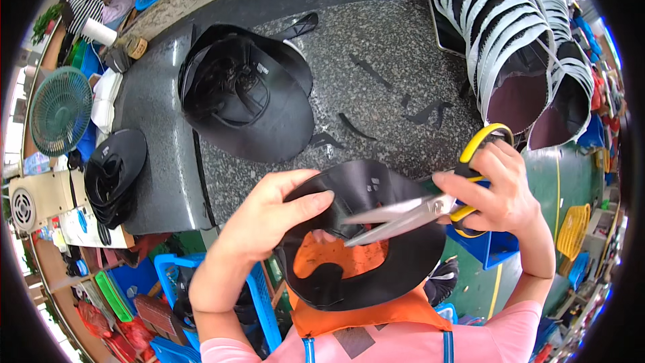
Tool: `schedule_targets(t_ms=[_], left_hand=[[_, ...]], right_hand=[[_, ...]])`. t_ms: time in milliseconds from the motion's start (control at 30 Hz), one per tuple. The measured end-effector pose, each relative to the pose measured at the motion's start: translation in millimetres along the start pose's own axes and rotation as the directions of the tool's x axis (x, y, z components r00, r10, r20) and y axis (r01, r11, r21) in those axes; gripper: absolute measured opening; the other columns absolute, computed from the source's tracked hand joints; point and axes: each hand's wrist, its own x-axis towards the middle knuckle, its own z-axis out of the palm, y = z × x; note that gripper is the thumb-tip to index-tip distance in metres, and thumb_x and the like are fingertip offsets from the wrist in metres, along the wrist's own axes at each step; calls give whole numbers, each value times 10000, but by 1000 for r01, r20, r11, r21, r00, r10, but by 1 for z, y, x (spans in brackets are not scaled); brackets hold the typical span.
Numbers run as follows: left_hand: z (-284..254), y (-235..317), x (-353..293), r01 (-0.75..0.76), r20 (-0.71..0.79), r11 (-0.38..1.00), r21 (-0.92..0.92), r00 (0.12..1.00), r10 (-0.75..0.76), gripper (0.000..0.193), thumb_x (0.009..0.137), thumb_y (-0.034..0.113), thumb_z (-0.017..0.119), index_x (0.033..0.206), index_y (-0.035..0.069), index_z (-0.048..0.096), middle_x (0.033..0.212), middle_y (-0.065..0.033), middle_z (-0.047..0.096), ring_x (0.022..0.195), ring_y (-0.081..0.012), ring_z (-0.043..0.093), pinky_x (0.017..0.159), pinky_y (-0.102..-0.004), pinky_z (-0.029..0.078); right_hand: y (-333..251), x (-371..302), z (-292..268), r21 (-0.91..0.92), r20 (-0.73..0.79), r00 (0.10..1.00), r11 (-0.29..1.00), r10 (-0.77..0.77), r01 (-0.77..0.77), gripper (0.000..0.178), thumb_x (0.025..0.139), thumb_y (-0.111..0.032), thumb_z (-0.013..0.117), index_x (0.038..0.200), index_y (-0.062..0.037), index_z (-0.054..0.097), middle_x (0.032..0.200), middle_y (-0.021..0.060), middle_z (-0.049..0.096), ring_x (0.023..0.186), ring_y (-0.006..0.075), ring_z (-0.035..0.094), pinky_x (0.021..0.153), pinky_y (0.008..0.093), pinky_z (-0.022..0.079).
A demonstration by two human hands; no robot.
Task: The person trims excess material from black shoe parts using scissors, cutting along the edges while holding and rotating each piece.
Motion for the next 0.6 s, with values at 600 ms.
schedule_targets(t_ms=[600], left_hand=[[4,8,12,63,205,996,55,976,-73,230,901,122,676,1062,-42,674,922,-40,705,813,-80,645,759,-241,528]], right_hand=[[1,13,-8,-140,-1,966,956,-259,256,458,535,-236,704,991,-227,749,639,-61,357,529,103,452,470,253,328]])
